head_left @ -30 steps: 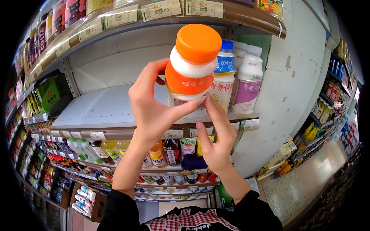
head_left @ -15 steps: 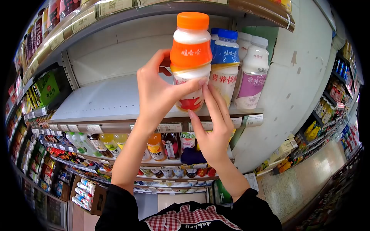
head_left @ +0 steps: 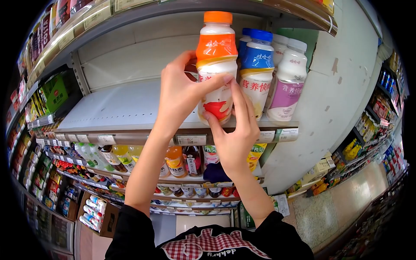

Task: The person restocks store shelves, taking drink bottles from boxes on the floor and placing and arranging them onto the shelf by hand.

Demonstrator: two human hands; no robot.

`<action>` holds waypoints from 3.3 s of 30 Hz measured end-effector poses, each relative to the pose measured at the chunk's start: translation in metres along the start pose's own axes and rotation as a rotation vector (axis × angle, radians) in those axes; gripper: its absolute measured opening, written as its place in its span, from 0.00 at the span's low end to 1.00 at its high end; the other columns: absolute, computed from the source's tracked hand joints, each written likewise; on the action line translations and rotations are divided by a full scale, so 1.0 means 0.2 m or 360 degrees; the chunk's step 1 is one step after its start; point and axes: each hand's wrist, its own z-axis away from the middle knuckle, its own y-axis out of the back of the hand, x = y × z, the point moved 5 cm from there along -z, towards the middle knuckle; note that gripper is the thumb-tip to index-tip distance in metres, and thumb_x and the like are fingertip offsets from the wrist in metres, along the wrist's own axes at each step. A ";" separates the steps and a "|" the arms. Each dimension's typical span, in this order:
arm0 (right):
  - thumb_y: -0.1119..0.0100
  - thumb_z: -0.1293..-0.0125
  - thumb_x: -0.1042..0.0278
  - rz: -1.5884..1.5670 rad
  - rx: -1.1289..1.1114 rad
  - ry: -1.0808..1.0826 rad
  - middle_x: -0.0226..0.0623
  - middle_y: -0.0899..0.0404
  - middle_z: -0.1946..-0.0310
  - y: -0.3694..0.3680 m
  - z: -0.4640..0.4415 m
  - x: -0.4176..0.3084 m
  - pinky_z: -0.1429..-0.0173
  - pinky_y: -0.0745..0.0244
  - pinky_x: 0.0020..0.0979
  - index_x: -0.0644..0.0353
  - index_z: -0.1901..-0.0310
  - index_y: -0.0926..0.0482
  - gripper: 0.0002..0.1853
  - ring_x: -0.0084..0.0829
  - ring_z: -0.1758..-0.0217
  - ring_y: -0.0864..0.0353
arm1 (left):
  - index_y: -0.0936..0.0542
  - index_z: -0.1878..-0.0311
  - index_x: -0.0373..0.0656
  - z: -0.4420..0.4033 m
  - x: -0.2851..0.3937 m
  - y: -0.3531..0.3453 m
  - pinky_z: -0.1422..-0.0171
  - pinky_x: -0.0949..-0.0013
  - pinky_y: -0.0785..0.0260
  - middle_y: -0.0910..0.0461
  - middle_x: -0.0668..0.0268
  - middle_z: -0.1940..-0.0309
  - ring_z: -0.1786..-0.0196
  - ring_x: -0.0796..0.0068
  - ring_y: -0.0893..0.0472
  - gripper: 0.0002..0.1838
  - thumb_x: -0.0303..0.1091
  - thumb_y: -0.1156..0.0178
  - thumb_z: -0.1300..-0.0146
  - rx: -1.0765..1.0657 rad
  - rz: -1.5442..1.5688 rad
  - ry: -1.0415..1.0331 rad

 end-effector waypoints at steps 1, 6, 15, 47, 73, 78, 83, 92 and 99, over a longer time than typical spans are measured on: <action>0.23 0.51 0.71 0.0002 0.0004 0.0001 0.48 0.22 0.41 0.00 0.00 0.00 0.41 0.22 0.41 0.57 0.33 0.26 0.40 0.47 0.42 0.19 | 0.20 0.50 0.29 0.01 0.00 0.00 0.55 0.67 0.21 0.14 0.55 0.62 0.62 0.68 0.14 0.31 0.41 0.22 0.52 -0.0022 -0.0043 -0.0011; 0.22 0.52 0.72 -0.0016 0.0023 0.0040 0.48 0.21 0.42 0.00 -0.01 0.00 0.41 0.22 0.41 0.57 0.33 0.27 0.41 0.47 0.43 0.19 | 0.27 0.40 0.31 0.10 0.00 0.00 0.59 0.64 0.20 0.14 0.52 0.61 0.64 0.61 0.12 0.37 0.41 0.24 0.50 -0.0206 -0.0118 0.0061; 0.22 0.53 0.74 -0.0009 -0.0040 0.0001 0.48 0.21 0.43 -0.02 -0.03 0.02 0.43 0.21 0.40 0.55 0.31 0.28 0.44 0.46 0.44 0.18 | 0.31 0.35 0.34 0.10 -0.02 -0.01 0.61 0.67 0.22 0.15 0.54 0.58 0.63 0.68 0.14 0.39 0.35 0.26 0.49 -0.0238 -0.0176 0.0096; 0.29 0.50 0.81 0.0150 -0.0157 0.0098 0.39 0.23 0.48 -0.05 -0.03 0.02 0.55 0.18 0.39 0.54 0.25 0.39 0.48 0.39 0.55 0.16 | 0.33 0.38 0.33 0.16 -0.10 -0.05 0.61 0.59 0.22 0.15 0.48 0.66 0.65 0.50 0.13 0.39 0.37 0.24 0.51 -0.0121 -0.0248 0.0073; 0.31 0.49 0.83 0.0220 -0.0333 -0.0023 0.50 0.22 0.42 -0.09 -0.03 0.05 0.47 0.20 0.45 0.51 0.22 0.48 0.53 0.51 0.48 0.17 | 0.31 0.37 0.29 0.20 -0.27 -0.08 0.40 0.65 0.27 0.20 0.51 0.47 0.46 0.64 0.18 0.32 0.42 0.32 0.35 -0.0742 0.0175 0.0527; 0.32 0.50 0.85 0.0161 -0.0348 -0.0089 0.56 0.23 0.41 -0.09 -0.04 0.05 0.46 0.22 0.45 0.50 0.22 0.45 0.52 0.55 0.48 0.17 | 0.28 0.40 0.28 0.20 -0.31 -0.08 0.41 0.64 0.27 0.20 0.50 0.48 0.47 0.62 0.18 0.31 0.44 0.32 0.36 -0.0737 0.0149 0.0595; 0.34 0.50 0.84 0.0215 -0.0389 -0.0045 0.51 0.20 0.47 -0.09 -0.04 0.05 0.50 0.20 0.46 0.51 0.22 0.48 0.53 0.51 0.53 0.16 | 0.27 0.45 0.27 0.21 -0.29 -0.08 0.46 0.62 0.26 0.18 0.46 0.55 0.51 0.55 0.16 0.32 0.48 0.32 0.36 -0.0673 0.0027 0.0437; 0.34 0.50 0.81 0.0353 -0.0356 0.0029 0.48 0.20 0.48 -0.08 -0.04 0.02 0.53 0.19 0.45 0.53 0.21 0.48 0.53 0.49 0.55 0.15 | 0.27 0.54 0.26 0.22 -0.26 -0.07 0.52 0.58 0.24 0.16 0.44 0.64 0.57 0.48 0.14 0.31 0.51 0.32 0.37 -0.0635 -0.0182 0.0457; 0.32 0.48 0.79 0.0302 -0.0402 -0.0249 0.51 0.19 0.46 -0.07 -0.01 0.04 0.50 0.19 0.44 0.54 0.24 0.41 0.47 0.49 0.50 0.15 | 0.27 0.50 0.28 0.24 -0.21 -0.05 0.37 0.53 0.32 0.16 0.45 0.61 0.54 0.47 0.16 0.31 0.54 0.36 0.34 -0.0706 -0.0510 0.0530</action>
